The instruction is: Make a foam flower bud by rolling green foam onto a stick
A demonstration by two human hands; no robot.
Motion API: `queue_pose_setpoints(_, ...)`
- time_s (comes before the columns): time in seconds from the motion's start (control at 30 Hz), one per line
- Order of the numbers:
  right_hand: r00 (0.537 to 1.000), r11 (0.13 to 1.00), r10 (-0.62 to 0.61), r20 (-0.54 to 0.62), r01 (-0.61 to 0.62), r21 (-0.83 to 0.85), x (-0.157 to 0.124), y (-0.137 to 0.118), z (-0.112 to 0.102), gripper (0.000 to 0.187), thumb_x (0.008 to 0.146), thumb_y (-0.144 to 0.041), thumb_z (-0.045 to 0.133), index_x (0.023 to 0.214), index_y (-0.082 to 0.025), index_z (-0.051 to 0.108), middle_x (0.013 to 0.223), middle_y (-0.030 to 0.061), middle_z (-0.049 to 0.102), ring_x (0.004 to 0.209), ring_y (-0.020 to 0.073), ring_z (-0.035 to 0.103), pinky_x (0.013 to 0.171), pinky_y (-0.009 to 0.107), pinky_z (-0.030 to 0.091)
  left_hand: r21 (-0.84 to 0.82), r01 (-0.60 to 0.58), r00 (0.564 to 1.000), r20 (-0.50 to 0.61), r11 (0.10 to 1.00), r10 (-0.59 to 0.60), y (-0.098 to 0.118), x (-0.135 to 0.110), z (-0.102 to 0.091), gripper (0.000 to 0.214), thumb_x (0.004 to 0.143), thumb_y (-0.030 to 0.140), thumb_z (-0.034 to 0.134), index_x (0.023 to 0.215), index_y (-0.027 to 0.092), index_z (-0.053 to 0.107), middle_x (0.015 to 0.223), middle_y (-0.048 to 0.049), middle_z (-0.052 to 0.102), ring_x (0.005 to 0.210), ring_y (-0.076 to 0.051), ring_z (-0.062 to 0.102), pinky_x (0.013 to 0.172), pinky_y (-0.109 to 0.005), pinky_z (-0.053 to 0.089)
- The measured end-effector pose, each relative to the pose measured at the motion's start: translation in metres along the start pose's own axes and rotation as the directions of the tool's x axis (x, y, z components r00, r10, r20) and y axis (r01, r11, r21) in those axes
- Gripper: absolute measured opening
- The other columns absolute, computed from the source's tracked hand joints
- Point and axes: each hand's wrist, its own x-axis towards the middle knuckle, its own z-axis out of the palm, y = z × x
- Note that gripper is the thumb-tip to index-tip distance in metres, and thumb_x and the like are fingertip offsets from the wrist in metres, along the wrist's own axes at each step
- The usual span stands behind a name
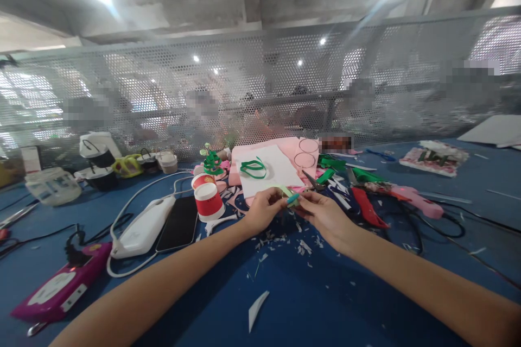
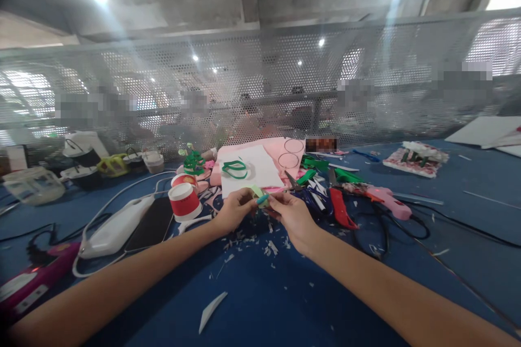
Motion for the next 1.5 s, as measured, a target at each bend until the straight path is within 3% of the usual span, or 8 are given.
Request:
queue_pose_setpoints(0.47, 0.989, 0.986, -0.151, 0.008, 0.151, -0.076, 0.005, 0.003, -0.001, 0.029, 0.048, -0.032, 0.079, 0.069, -0.016, 0.066, 0.07, 0.0006, 0.066, 0.071, 0.0129, 0.06, 0.079, 0.03, 0.046, 0.108, 0.006, 0.999, 0.039, 0.994, -0.01, 0.0, -0.002, -0.001, 0.023, 0.084, 0.04, 0.04, 0.078, 0.018, 0.044, 0.053, 0.0047, 0.051, 0.048, -0.01, 0.049, 0.049, -0.022, 0.035)
queue_pose_setpoints(0.67, 0.969, 0.945, -0.248, -0.002, 0.242, -0.221, 0.016, -0.009, -0.011, 0.032, 0.056, -0.041, 0.074, 0.071, -0.017, 0.059, 0.074, 0.0003, 0.062, 0.075, 0.0161, 0.059, 0.068, 0.031, 0.05, 0.137, -0.006, 0.993, 0.115, 0.991, -0.01, 0.005, -0.004, 0.001, 0.016, 0.083, 0.032, 0.042, 0.075, 0.019, 0.043, 0.051, 0.0051, 0.052, 0.047, -0.011, 0.051, 0.049, -0.021, 0.037)
queue_pose_setpoints(0.8, 0.97, 0.842, -0.151, 0.191, 0.227, -0.489, 0.016, -0.016, -0.015, 0.03, 0.057, -0.042, 0.073, 0.067, -0.016, 0.062, 0.067, 0.0007, 0.062, 0.066, 0.0153, 0.057, 0.059, 0.026, 0.045, 0.165, -0.071, 0.968, 0.248, 0.984, 0.028, 0.004, -0.006, 0.003, 0.011, 0.079, 0.026, 0.047, 0.073, 0.017, 0.047, 0.054, 0.0032, 0.053, 0.046, -0.01, 0.05, 0.047, -0.022, 0.038)
queue_pose_setpoints(0.9, 0.927, 0.701, -0.218, 0.306, 0.367, -0.611, 0.014, -0.014, -0.016, 0.028, 0.058, -0.041, 0.072, 0.052, -0.016, 0.061, 0.053, -0.0017, 0.057, 0.056, 0.0135, 0.051, 0.053, 0.025, 0.039, 0.14, -0.027, 0.957, 0.288, 0.99, -0.015, 0.002, -0.006, 0.003, 0.011, 0.078, 0.026, 0.05, 0.072, 0.017, 0.05, 0.055, 0.0025, 0.054, 0.044, -0.01, 0.049, 0.044, -0.021, 0.038)
queue_pose_setpoints(0.97, 0.913, 0.66, -0.297, 0.28, 0.408, -0.631, 0.014, -0.012, -0.016, 0.028, 0.061, -0.042, 0.069, 0.052, -0.017, 0.063, 0.051, -0.0017, 0.057, 0.055, 0.0141, 0.05, 0.053, 0.025, 0.038, 0.098, 0.011, 0.955, 0.293, 0.995, -0.039, 0.001, -0.005, 0.003, 0.012, 0.077, 0.028, 0.052, 0.072, 0.017, 0.05, 0.054, 0.0029, 0.053, 0.044, -0.01, 0.049, 0.043, -0.021, 0.038)
queue_pose_setpoints(1.2, 0.96, 0.846, -0.266, 0.084, 0.275, -0.457, 0.018, -0.015, -0.017, 0.028, 0.063, -0.045, 0.068, 0.075, -0.019, 0.072, 0.069, 0.0017, 0.067, 0.067, 0.0173, 0.057, 0.058, 0.027, 0.043, 0.139, 0.006, 0.959, 0.281, 0.99, -0.046, 0.006, -0.004, 0.003, 0.014, 0.079, 0.027, 0.048, 0.069, 0.018, 0.046, 0.052, 0.0043, 0.05, 0.042, -0.009, 0.047, 0.043, -0.021, 0.036)
queue_pose_setpoints(1.37, 0.928, 0.816, -0.371, -0.036, 0.307, -0.49, 0.02, -0.019, -0.023, 0.035, 0.061, -0.047, 0.068, 0.077, -0.016, 0.072, 0.053, 0.0005, 0.062, 0.042, 0.0101, 0.045, 0.041, 0.024, 0.035, 0.178, -0.027, 0.964, 0.264, 0.984, -0.021, 0.01, -0.006, 0.003, 0.01, 0.08, 0.021, 0.043, 0.07, 0.019, 0.043, 0.045, 0.0066, 0.043, 0.039, -0.009, 0.042, 0.042, -0.02, 0.031)
queue_pose_setpoints(1.5, 0.962, 0.906, -0.269, -0.043, 0.238, -0.351, 0.02, -0.023, -0.023, 0.041, 0.063, -0.052, 0.066, 0.085, -0.016, 0.068, 0.054, 0.0016, 0.064, 0.028, 0.0057, 0.032, 0.031, 0.023, 0.026, 0.185, -0.046, 0.97, 0.243, 0.982, 0.0, 0.01, -0.006, 0.003, 0.008, 0.08, 0.02, 0.039, 0.073, 0.019, 0.042, 0.044, 0.0067, 0.044, 0.041, -0.01, 0.043, 0.043, -0.021, 0.032)
